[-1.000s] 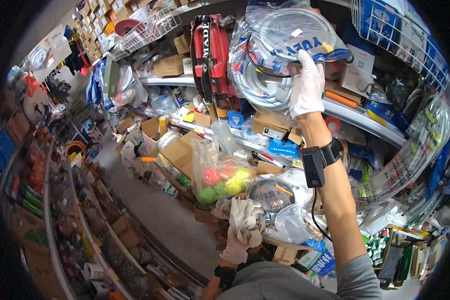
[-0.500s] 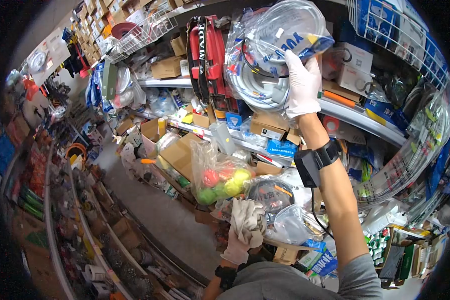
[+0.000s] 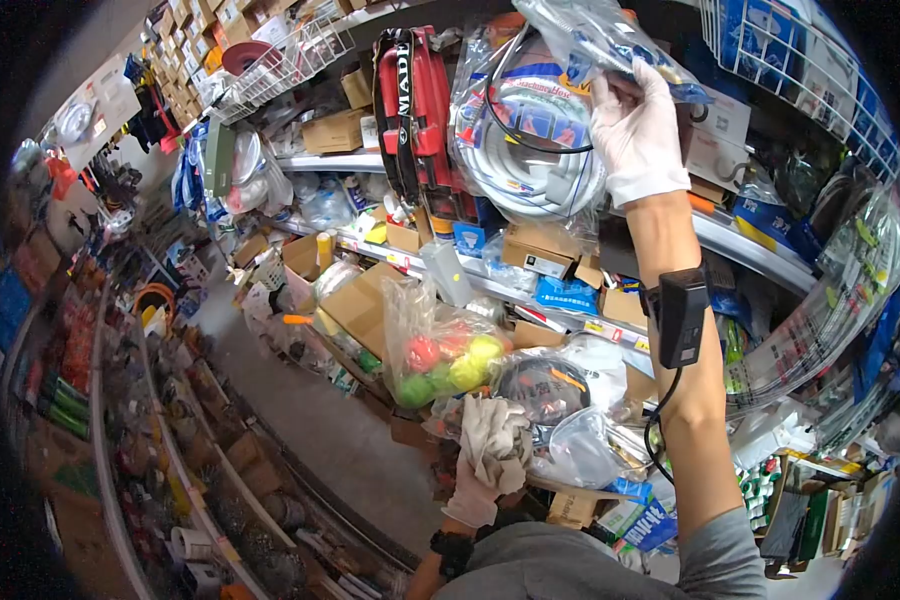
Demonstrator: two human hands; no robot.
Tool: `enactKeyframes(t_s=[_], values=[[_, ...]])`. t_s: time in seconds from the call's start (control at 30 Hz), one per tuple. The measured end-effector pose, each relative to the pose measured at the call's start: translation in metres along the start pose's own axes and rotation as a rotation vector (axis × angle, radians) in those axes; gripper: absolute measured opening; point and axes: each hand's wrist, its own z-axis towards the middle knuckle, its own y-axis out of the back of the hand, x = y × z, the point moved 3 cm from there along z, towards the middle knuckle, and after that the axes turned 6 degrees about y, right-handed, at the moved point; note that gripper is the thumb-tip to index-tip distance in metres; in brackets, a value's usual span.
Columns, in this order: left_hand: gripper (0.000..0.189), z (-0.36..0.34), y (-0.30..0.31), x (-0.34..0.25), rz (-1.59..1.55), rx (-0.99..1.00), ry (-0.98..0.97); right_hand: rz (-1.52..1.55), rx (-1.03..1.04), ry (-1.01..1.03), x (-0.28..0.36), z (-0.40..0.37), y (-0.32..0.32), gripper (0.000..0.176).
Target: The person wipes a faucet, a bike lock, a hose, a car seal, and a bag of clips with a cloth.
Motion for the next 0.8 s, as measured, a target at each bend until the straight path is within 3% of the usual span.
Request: enactKeyframes(t_s=[0.13, 0.23, 0.27, 0.37, 0.47, 0.53, 0.6, 0.63, 0.7, 0.73, 0.77, 0.8], values=[[0.054, -0.001, -0.031, -0.002, 0.145, -0.103, -0.023, 0.162, 0.013, 0.010, 0.015, -0.005, -0.017, 0.012], [0.055, 0.000, -0.063, -0.006, 0.263, -0.126, -0.050, 0.018, 0.021, 0.042, 0.027, -0.009, -0.015, 0.011], [0.055, 0.000, -0.076, -0.007, 0.306, -0.129, -0.061, -0.038, 0.155, -0.032, 0.030, -0.013, -0.010, 0.009], [0.055, 0.003, -0.118, -0.009, 0.376, -0.166, -0.116, -0.051, 0.307, -0.137, 0.036, -0.035, 0.017, 0.007], [0.055, 0.022, -0.146, -0.013, 0.377, -0.216, -0.161, -0.372, 0.088, 0.015, 0.036, -0.095, 0.029, 0.018], [0.047, 0.042, -0.146, -0.018, 0.621, -0.344, -0.457, -0.520, 0.014, -0.030, 0.041, -0.130, 0.063, 0.029], [0.046, 0.034, -0.147, -0.021, 0.575, -0.152, -0.269, -0.655, 0.000, -0.005, 0.043, -0.165, 0.084, 0.035], [0.048, 0.031, -0.206, -0.027, 0.741, -0.104, -0.218, -0.646, -0.003, -0.049, 0.045, -0.181, 0.098, 0.037], [0.030, 0.036, -0.192, -0.034, 0.561, 0.117, -0.067, -0.633, -0.106, -0.116, 0.046, -0.210, 0.126, 0.045], [0.027, 0.018, -0.195, -0.027, 0.195, 0.012, 0.000, -0.674, -0.104, -0.109, 0.047, -0.222, 0.134, 0.045], [0.027, 0.015, -0.189, -0.020, 0.191, 0.002, 0.003, -0.714, -0.131, -0.121, 0.049, -0.231, 0.143, 0.045], [0.028, 0.011, -0.173, -0.018, 0.366, -0.251, -0.218, -0.754, -0.158, -0.134, 0.052, -0.238, 0.152, 0.044]])
